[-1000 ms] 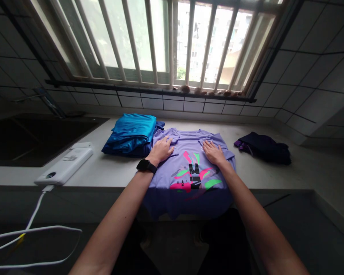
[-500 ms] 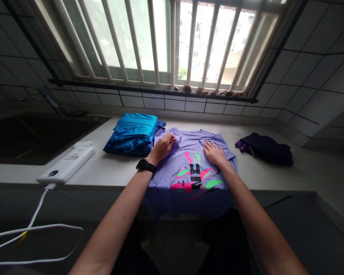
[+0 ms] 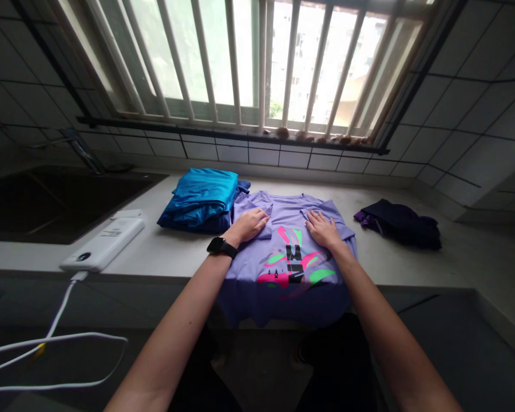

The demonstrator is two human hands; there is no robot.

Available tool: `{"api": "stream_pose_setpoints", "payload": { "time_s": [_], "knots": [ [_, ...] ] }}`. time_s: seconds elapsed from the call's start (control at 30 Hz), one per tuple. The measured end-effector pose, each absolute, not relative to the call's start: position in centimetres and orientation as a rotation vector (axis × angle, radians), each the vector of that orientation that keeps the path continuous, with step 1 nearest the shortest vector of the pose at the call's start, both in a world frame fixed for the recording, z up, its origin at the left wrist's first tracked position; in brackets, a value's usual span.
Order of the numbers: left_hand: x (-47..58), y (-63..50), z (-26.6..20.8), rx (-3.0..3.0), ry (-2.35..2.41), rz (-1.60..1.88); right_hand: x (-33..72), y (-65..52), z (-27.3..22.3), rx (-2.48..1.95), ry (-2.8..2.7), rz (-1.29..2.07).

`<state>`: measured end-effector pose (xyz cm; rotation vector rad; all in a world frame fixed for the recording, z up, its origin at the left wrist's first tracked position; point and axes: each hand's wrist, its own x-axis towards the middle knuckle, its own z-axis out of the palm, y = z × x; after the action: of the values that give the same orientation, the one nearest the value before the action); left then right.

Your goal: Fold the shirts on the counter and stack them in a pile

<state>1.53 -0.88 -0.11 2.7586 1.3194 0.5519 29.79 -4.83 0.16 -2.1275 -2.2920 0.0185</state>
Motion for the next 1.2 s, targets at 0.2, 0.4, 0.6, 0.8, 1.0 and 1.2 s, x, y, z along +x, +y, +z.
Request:
{"api": "stream_pose_setpoints", "payload": {
  "time_s": [0.2,0.4,0.6,0.8,1.0,1.2],
  "knots": [
    [1.57,-0.9,-0.01,2.753,1.327,0.549,29.76,-4.64,-0.04,-2.131,-2.252,0.042],
    [1.46,-0.94,-0.05,2.739,1.313,0.572,29.76,-4.61,-0.09,-2.142,-2.247,0.052],
    [1.49,-1.01,0.03,2.723,1.318,0.567,29.89,-4.55,-0.34,-2.137,-2.244,0.013],
    [1.53,-1.06,0.12,2.741,1.326,0.543,29.88,-4.45,-0.36,-2.129,-2.212,0.034],
    [1.48,-0.97,0.01,2.735,1.319,0.563,29.87,-4.39,-0.35,-2.131,-2.216,0.032],
    [1.49,-0.95,0.0,2.73,1.324,0.55,29.86,-4.41,-0.3,-2.144,-2.225,0.018]
  ]
}}
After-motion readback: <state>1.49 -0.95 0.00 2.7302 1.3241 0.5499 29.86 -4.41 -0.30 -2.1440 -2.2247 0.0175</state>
